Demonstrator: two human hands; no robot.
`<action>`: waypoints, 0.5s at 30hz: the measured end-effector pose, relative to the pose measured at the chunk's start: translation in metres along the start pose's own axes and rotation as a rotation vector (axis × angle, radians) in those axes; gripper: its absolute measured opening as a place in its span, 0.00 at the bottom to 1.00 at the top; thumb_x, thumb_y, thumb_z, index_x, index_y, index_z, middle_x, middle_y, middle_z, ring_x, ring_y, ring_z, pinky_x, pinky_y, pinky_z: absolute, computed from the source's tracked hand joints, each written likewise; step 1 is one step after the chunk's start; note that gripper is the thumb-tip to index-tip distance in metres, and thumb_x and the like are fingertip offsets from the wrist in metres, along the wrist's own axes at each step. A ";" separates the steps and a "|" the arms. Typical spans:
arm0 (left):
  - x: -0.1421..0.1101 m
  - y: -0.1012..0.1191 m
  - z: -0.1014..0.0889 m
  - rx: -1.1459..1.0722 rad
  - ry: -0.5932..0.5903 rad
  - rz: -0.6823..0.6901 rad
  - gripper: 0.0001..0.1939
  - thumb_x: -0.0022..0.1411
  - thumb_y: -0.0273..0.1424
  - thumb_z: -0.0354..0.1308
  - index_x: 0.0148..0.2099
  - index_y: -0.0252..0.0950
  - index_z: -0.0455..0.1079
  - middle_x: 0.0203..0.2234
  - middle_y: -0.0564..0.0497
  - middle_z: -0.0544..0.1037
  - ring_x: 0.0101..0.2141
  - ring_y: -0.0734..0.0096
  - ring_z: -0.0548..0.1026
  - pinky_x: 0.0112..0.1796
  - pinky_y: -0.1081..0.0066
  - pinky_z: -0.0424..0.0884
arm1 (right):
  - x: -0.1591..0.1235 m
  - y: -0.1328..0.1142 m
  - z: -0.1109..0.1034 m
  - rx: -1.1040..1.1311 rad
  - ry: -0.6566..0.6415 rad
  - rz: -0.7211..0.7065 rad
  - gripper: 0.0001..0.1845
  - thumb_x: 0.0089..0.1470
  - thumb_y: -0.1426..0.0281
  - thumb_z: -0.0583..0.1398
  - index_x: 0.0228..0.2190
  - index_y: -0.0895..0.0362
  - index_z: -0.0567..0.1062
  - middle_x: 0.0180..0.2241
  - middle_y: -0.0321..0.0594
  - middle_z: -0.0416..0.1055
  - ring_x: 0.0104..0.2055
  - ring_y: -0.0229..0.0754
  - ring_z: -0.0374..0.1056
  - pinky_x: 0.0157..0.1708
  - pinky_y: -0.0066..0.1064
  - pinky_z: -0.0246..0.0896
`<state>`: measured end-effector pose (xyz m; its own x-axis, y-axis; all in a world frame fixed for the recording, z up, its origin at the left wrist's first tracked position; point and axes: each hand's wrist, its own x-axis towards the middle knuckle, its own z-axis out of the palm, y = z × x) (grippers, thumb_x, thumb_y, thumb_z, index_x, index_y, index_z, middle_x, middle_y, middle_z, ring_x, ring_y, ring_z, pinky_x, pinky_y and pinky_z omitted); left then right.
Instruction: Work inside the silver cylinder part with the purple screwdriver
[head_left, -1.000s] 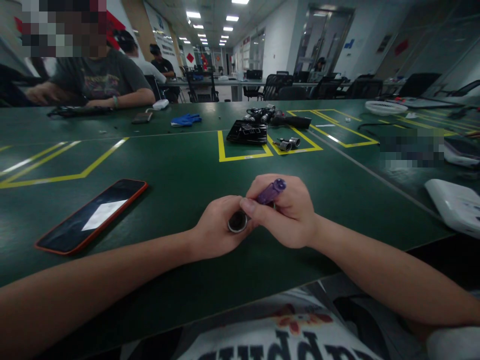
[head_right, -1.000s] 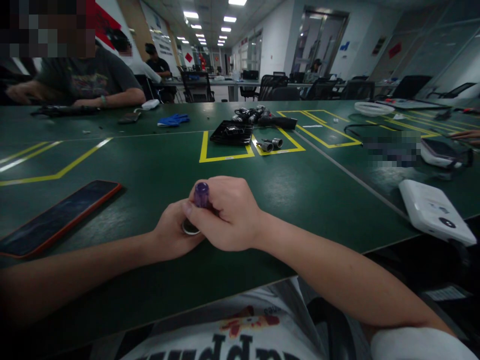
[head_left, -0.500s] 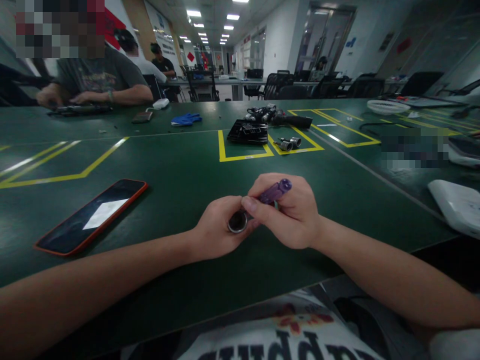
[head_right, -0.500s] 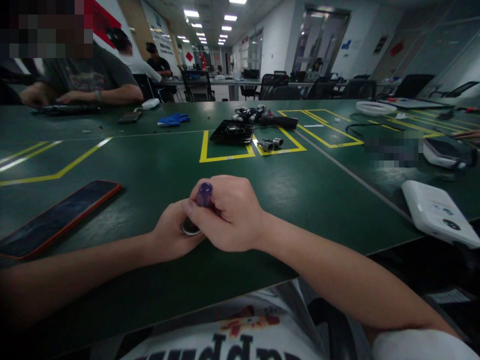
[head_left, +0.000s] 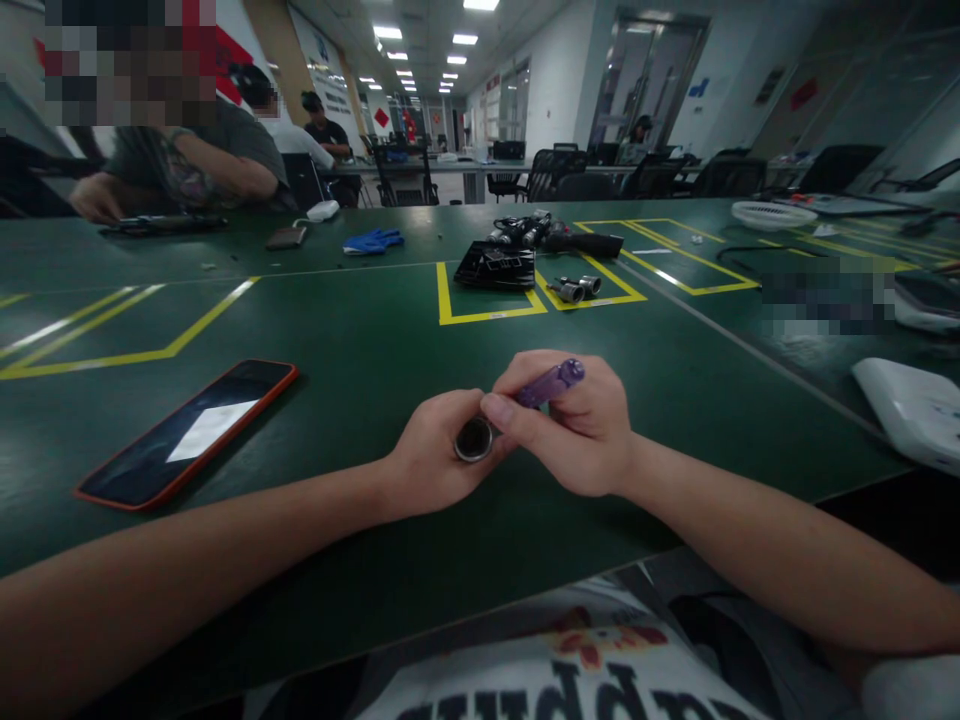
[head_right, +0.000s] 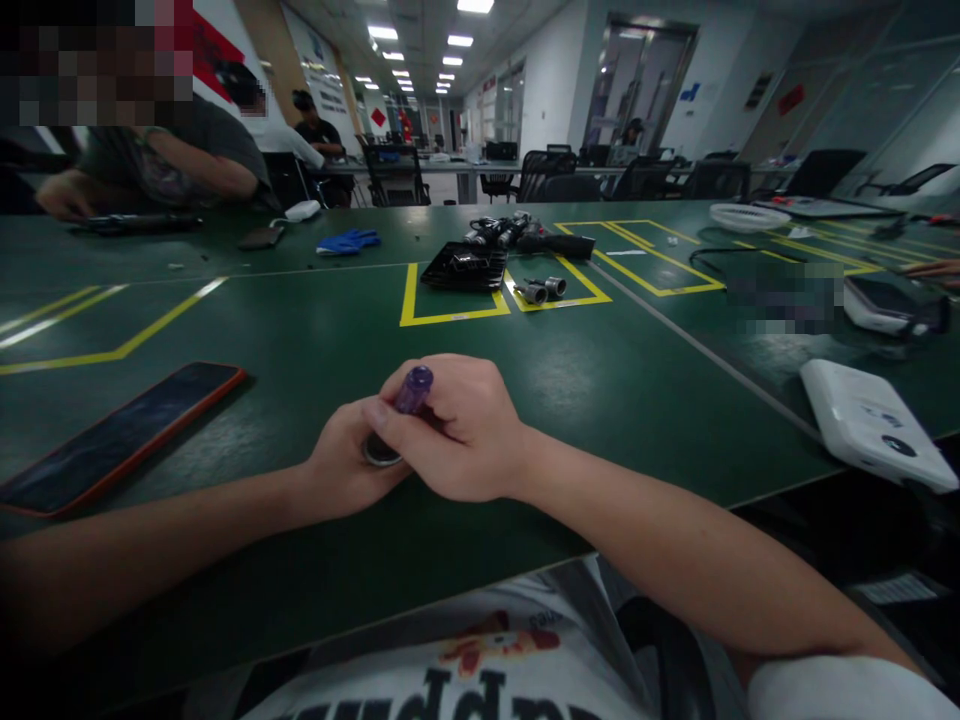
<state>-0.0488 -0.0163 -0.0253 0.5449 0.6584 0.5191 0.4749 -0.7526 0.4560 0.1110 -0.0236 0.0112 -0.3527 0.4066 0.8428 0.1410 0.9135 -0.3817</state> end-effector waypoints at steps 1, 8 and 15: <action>0.000 0.000 0.000 0.004 0.005 0.002 0.11 0.56 0.35 0.54 0.27 0.33 0.62 0.19 0.51 0.71 0.20 0.73 0.69 0.22 0.73 0.66 | 0.000 0.000 0.000 -0.015 0.002 -0.011 0.09 0.52 0.76 0.57 0.21 0.62 0.69 0.18 0.35 0.67 0.22 0.30 0.62 0.24 0.22 0.58; 0.001 0.000 -0.001 0.017 -0.009 0.040 0.11 0.56 0.35 0.53 0.27 0.33 0.62 0.20 0.51 0.70 0.20 0.72 0.69 0.22 0.73 0.66 | 0.002 -0.002 -0.003 -0.101 -0.037 -0.035 0.12 0.53 0.75 0.55 0.19 0.62 0.68 0.17 0.36 0.65 0.20 0.31 0.60 0.23 0.24 0.55; 0.001 0.001 0.000 0.067 0.018 0.080 0.09 0.57 0.34 0.53 0.30 0.33 0.63 0.21 0.52 0.71 0.21 0.73 0.70 0.23 0.74 0.65 | 0.001 0.001 -0.002 -0.076 -0.023 0.066 0.13 0.54 0.72 0.55 0.19 0.60 0.69 0.18 0.34 0.67 0.20 0.30 0.62 0.21 0.22 0.55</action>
<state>-0.0476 -0.0165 -0.0245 0.5706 0.5955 0.5655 0.4757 -0.8010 0.3634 0.1128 -0.0218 0.0124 -0.3612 0.4663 0.8075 0.2342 0.8836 -0.4055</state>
